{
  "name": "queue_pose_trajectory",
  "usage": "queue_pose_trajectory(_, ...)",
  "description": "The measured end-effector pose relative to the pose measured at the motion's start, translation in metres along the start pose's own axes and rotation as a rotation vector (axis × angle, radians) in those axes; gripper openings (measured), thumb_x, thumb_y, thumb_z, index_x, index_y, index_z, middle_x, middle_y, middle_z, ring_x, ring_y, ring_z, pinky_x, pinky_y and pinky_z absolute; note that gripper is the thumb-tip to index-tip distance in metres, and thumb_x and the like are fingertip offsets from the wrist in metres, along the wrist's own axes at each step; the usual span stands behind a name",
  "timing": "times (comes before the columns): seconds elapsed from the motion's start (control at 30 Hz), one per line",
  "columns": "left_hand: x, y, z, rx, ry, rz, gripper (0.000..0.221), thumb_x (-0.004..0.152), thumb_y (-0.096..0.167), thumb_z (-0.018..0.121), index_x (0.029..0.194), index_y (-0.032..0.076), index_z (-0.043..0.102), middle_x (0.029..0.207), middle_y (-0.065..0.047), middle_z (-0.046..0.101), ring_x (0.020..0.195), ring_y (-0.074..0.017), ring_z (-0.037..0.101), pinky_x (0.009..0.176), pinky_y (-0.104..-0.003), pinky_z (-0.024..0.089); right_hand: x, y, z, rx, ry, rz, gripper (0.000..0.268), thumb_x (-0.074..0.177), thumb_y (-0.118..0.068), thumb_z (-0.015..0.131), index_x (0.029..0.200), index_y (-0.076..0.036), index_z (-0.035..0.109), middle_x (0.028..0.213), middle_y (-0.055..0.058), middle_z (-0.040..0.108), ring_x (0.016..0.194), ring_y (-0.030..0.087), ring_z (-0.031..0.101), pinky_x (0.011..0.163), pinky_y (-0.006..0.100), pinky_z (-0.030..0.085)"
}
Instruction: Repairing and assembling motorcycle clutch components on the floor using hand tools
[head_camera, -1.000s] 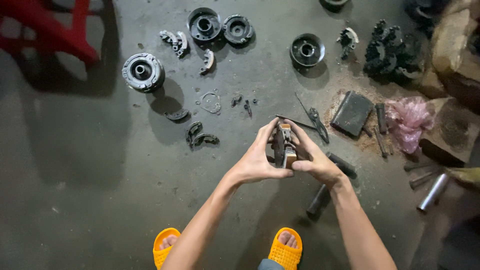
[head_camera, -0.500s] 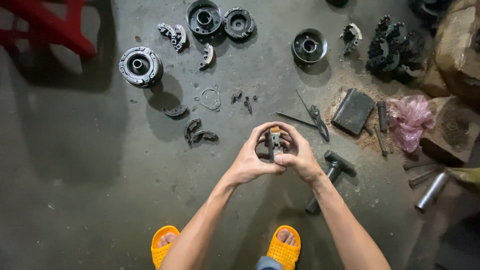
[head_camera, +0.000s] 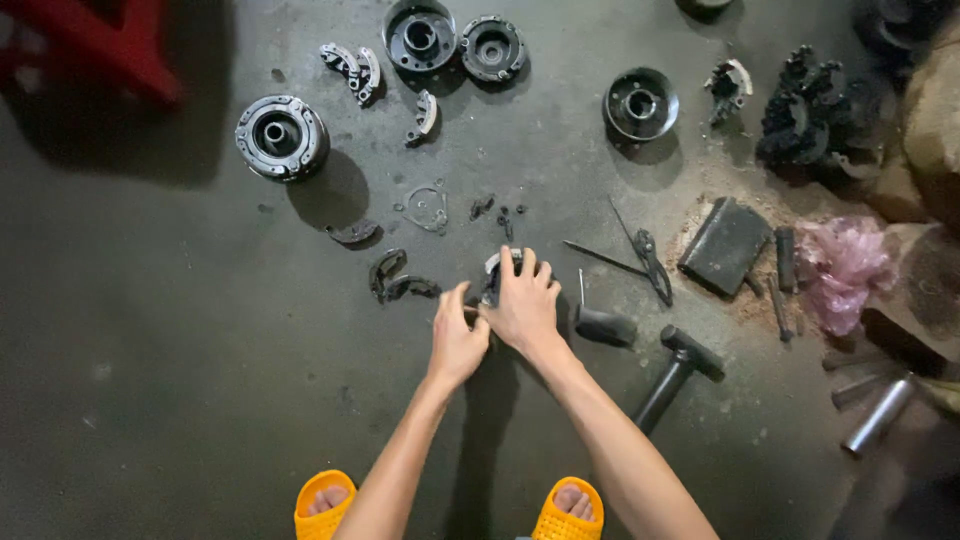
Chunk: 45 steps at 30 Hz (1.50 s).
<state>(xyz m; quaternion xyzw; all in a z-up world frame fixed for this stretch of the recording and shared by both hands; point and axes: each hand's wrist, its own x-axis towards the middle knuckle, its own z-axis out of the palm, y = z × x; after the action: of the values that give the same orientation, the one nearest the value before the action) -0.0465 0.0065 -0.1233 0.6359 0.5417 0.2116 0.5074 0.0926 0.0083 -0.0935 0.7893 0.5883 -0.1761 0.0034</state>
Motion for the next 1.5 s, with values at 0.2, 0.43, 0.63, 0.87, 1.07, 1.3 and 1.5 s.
queue_pose_trajectory(0.2, 0.004, 0.001, 0.018, -0.102, 0.103, -0.052, 0.056, 0.08, 0.006, 0.068, 0.135, -0.002, 0.06, 0.116, -0.026, 0.064, 0.11, -0.0443, 0.066, 0.091, -0.046, 0.059, 0.065, 0.046, 0.015, 0.126, 0.238, -0.008, 0.04, 0.09, -0.045, 0.074, 0.114, -0.013, 0.07, 0.107, 0.012, 0.062, 0.101, 0.038, 0.066, 0.081, 0.054, 0.056)
queue_pose_trajectory(0.43, 0.02, 0.006, 0.02, -0.129, 0.141, 0.05, 0.049, 0.085, 0.011, 0.067, 0.134, 0.005, 0.065, 0.119, -0.019, 0.066, 0.116, -0.0391, 0.065, 0.098, -0.046, 0.056, 0.101, 0.063, 0.021, 0.321, 0.234, 0.092, 0.018, 0.08, -0.03, 0.076, 0.087, -0.014, 0.073, 0.086, 0.006, 0.064, 0.084, 0.034, 0.072, 0.072, 0.049, 0.061)
queue_pose_trajectory(0.63, 0.047, 0.05, 0.012, -0.005, 0.196, 0.467, 0.04, 0.097, 0.001, 0.061, 0.136, -0.005, 0.059, 0.119, -0.023, 0.063, 0.115, -0.0438, 0.063, 0.097, -0.05, 0.055, 0.042, 0.074, -0.033, 0.577, 0.266, -0.163, 0.02, 0.082, -0.011, 0.079, 0.102, -0.012, 0.075, 0.09, 0.011, 0.077, 0.092, 0.031, 0.075, 0.077, 0.041, 0.06)
queue_pose_trajectory(0.87, 0.052, 0.02, 0.033, -0.098, 0.096, 0.45, 0.012, 0.089, 0.011, 0.076, 0.098, 0.017, 0.077, 0.09, -0.001, 0.076, 0.087, -0.0218, 0.075, 0.077, -0.03, 0.061, 0.011, 0.103, -0.015, 0.834, 0.125, -0.087, 0.022, 0.083, -0.012, 0.081, 0.105, -0.009, 0.079, 0.096, 0.015, 0.079, 0.096, 0.027, 0.075, 0.083, 0.042, 0.059)
queue_pose_trajectory(1.07, 0.038, -0.004, 0.035, 0.254, 0.091, 0.473, 0.009, 0.087, 0.021, 0.075, 0.094, 0.015, 0.072, 0.086, -0.002, 0.06, 0.083, -0.026, 0.065, 0.071, -0.039, 0.055, -0.01, 0.103, -0.001, 0.752, 0.239, 0.101, 0.016, 0.092, -0.015, 0.073, 0.107, -0.013, 0.079, 0.097, 0.009, 0.079, 0.095, 0.026, 0.075, 0.083, 0.038, 0.06)
queue_pose_trajectory(1.3, 0.035, -0.013, 0.049, 0.529, 0.056, 0.513, 0.01, 0.087, 0.022, 0.073, 0.094, 0.015, 0.071, 0.091, -0.001, 0.055, 0.091, -0.0253, 0.058, 0.072, -0.039, 0.048, -0.011, 0.1, 0.015, 0.665, 0.225, 0.107, 0.019, 0.09, -0.014, 0.073, 0.108, -0.006, 0.076, 0.096, 0.015, 0.073, 0.097, 0.034, 0.073, 0.084, 0.042, 0.06)
queue_pose_trajectory(1.5, 0.041, -0.021, 0.053, 0.649, 0.038, 0.563, 0.006, 0.086, 0.019, 0.071, 0.093, 0.017, 0.071, 0.093, -0.002, 0.056, 0.09, -0.0245, 0.058, 0.071, -0.039, 0.048, -0.007, 0.09, 0.013, 0.455, 0.177, 0.075, 0.051, 0.077, -0.03, 0.084, 0.12, -0.01, 0.065, 0.099, 0.015, 0.062, 0.092, 0.043, 0.07, 0.082, 0.055, 0.059)
